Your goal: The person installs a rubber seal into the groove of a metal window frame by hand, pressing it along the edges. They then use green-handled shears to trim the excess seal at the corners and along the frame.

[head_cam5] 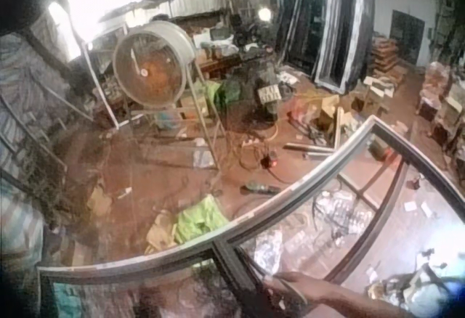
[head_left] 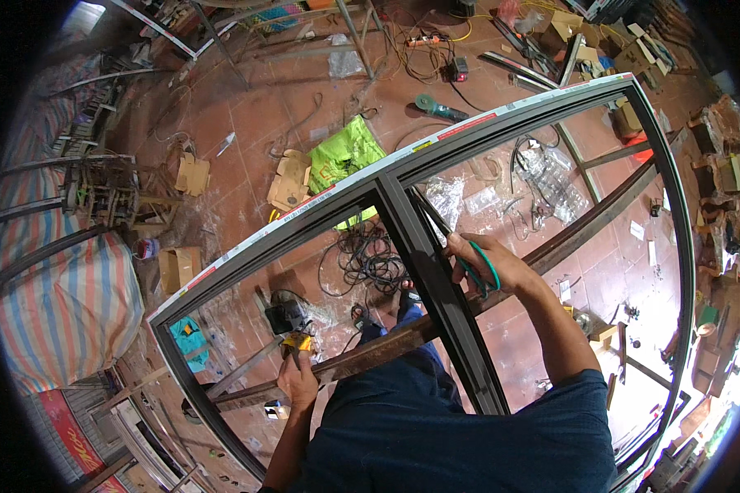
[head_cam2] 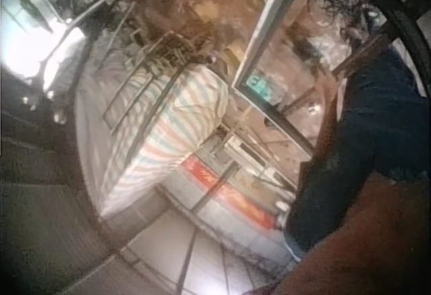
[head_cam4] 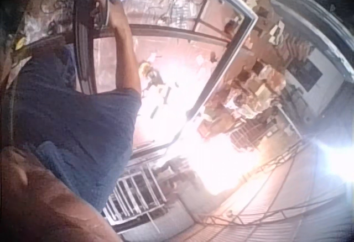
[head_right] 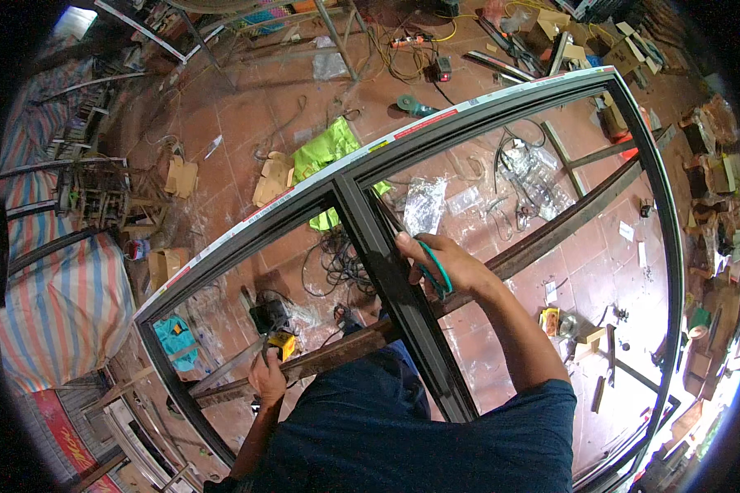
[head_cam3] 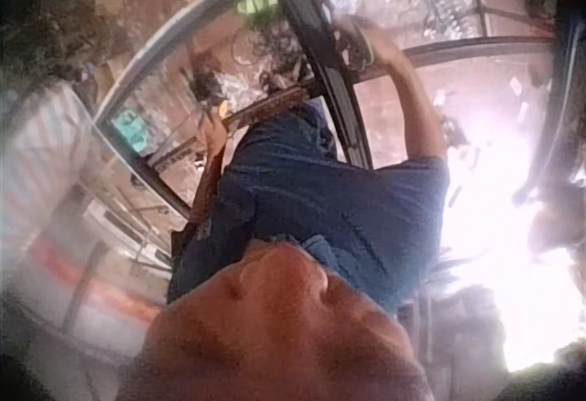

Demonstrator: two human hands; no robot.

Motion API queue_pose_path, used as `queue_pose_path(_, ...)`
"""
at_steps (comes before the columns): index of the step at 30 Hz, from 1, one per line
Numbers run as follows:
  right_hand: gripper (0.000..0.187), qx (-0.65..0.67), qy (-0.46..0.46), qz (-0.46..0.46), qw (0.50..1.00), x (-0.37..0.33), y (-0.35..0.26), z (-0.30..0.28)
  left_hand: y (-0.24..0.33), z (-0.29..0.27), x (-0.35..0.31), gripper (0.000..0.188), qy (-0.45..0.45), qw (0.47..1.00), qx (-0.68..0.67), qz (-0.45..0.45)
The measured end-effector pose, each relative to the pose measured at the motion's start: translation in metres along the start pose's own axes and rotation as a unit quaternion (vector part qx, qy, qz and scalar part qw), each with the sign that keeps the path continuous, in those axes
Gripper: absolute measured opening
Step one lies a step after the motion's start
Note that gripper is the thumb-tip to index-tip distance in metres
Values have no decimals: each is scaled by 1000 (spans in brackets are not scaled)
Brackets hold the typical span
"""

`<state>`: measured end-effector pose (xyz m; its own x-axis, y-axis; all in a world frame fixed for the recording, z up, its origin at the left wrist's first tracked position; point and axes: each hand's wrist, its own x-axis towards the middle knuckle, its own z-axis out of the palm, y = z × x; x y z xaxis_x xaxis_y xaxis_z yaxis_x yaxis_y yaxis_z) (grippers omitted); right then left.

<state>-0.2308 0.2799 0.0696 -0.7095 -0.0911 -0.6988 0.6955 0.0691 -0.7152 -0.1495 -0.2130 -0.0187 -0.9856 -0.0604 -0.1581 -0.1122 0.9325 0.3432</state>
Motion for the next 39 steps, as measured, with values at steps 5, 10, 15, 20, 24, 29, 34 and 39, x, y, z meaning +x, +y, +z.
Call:
queue_pose_path(5, 90, -56, 21, 2, 998, -5, -18, 3, 3, -2, 2, 45, -5, 1000, -8, 16)
queue_pose_path(10, 92, -147, 35, -28, 988, 0, -26, 1, 0, -1, 1, 44, -5, 1000, -8, 11)
queue_pose_path(15, 94, -139, 26, 11, 990, 4, -35, -6, 3, 0, 1, 44, 0, 1000, 1, 11)
queue_pose_path(20, 88, -59, 26, 8, 998, 4, -34, -9, 16, -9, 2, 45, -8, 1000, -9, 13)
queue_pose_path(24, 71, -10, 93, -88, 992, -17, -45, 4, 14, -9, 1, 44, -11, 1000, -9, 15)
queue_pose_path(29, 61, 45, 108, -121, 986, -38, -47, 12, 12, -8, -3, 44, -16, 1000, 1, -8)
queue_pose_path(34, 63, -182, 264, -167, 932, 5, 0, 3, 10, -6, 0, 43, -10, 1000, 25, -2)
queue_pose_path(39, 63, -159, 217, -147, 952, 7, 6, 4, 2, 0, -2, 43, 1, 1000, 0, -9)
